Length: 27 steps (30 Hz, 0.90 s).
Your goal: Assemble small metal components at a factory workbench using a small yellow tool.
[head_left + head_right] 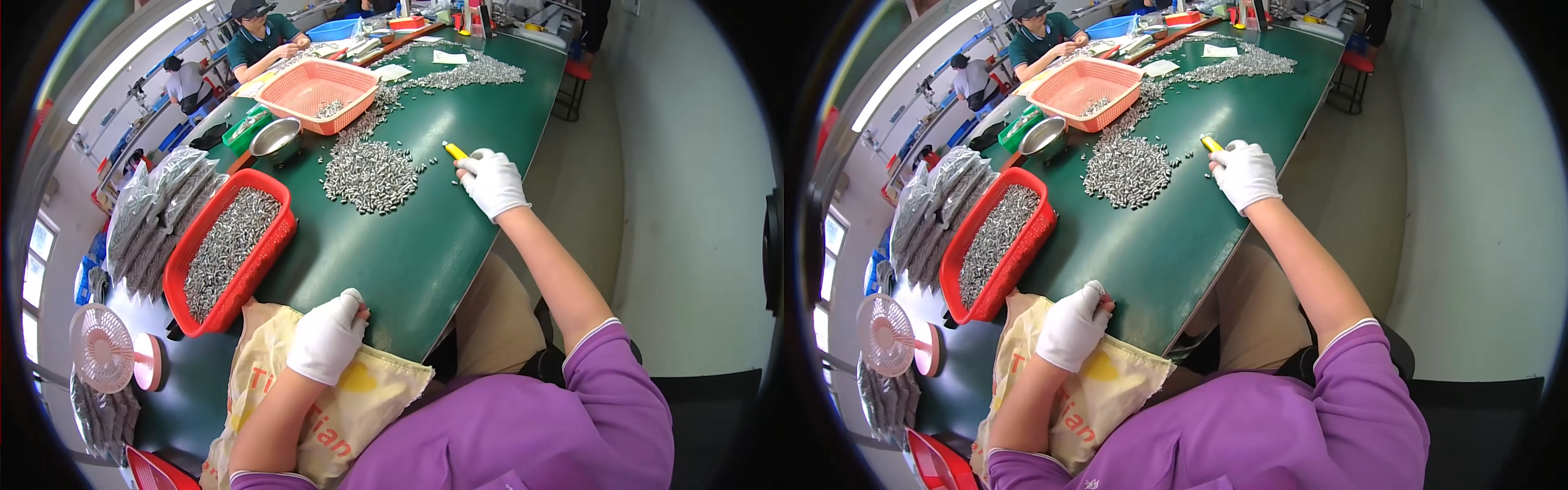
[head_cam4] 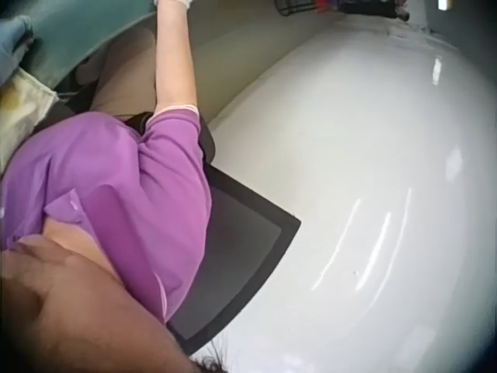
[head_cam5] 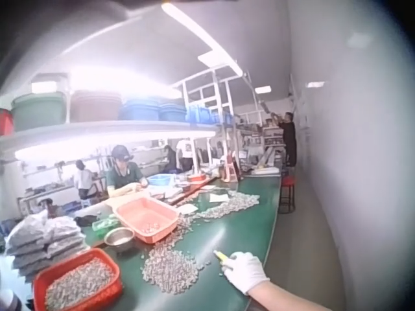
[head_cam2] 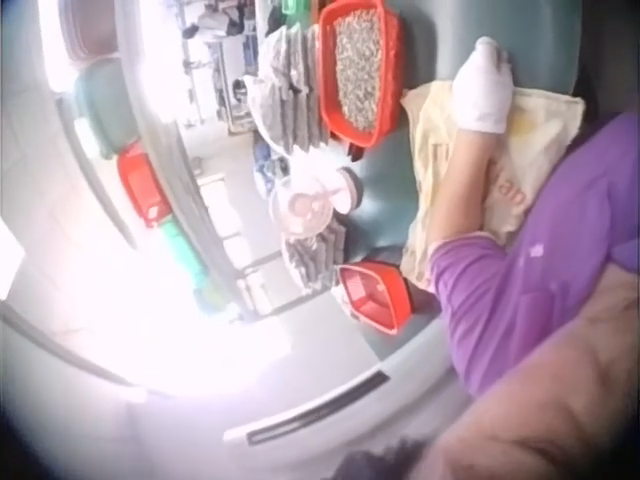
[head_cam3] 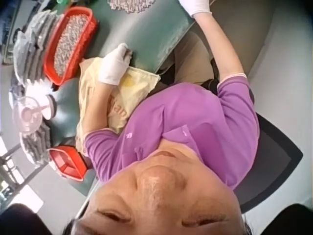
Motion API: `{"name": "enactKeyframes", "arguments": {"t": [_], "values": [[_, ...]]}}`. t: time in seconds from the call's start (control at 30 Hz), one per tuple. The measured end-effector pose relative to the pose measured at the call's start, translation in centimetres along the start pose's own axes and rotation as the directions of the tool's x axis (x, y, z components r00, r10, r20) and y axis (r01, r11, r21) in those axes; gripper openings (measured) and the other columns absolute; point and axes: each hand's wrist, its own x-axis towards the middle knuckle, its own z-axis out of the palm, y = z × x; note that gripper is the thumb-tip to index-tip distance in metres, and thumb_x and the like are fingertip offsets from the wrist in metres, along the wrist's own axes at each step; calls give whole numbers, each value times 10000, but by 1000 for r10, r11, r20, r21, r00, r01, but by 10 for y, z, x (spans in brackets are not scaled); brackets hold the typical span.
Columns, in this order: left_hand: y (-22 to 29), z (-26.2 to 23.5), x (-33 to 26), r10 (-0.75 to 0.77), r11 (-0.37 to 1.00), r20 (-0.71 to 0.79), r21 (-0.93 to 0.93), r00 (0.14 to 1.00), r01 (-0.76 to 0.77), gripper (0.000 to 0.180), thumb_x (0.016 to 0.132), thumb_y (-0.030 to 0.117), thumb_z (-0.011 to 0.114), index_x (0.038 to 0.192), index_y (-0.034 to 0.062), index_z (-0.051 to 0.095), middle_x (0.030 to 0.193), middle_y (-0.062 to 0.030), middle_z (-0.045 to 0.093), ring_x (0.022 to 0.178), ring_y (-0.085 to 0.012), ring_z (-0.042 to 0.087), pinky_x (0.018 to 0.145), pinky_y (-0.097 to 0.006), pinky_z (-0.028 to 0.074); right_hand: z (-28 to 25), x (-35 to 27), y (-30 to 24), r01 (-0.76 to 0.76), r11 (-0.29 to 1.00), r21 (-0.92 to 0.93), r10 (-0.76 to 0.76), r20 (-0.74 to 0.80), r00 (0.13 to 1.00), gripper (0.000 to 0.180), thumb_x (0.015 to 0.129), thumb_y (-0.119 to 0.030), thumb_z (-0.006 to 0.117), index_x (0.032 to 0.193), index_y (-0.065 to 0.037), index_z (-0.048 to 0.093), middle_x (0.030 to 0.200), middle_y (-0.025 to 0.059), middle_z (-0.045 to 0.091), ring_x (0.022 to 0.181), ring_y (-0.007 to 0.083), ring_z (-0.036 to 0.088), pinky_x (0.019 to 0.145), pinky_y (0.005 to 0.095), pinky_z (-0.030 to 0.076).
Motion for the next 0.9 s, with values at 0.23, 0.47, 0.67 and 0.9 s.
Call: {"name": "enactKeyframes", "arguments": {"t": [0.23,0.47,0.67,0.9], "values": [[-2,0,0,-3,1000,-10,-6,1000,3,127,847,131,621,880,63,519,759,-158,630,732,-360,624,644,-427,498,-2,2,-5,36,987,154,-45,57,997,134,741,-286,751,813,-174,749,1080,35,657,948,252,626,832,363,515],[2,-2,1,-30,999,2,-18,1000,30,130,849,135,621,891,58,524,784,-152,646,747,-349,636,654,-422,505,-9,-3,-8,93,975,201,-73,-106,992,126,719,-220,768,766,-122,703,951,43,660,824,265,634,752,379,524],[-3,0,4,-73,994,-17,-77,997,72,106,854,133,604,920,72,548,809,-142,661,783,-345,644,694,-406,509,-15,-33,-43,181,780,599,-139,-116,983,119,768,-155,727,852,-100,661,854,98,660,770,287,647,711,372,526],[-11,2,6,-147,900,-80,-425,986,100,106,929,129,592,950,30,558,770,-5,552,718,-89,499,673,-264,451,-27,-77,-124,-165,421,892,-409,349,843,283,822,-39,702,1102,-61,667,841,53,651,751,88,595,746,240,505]]}}
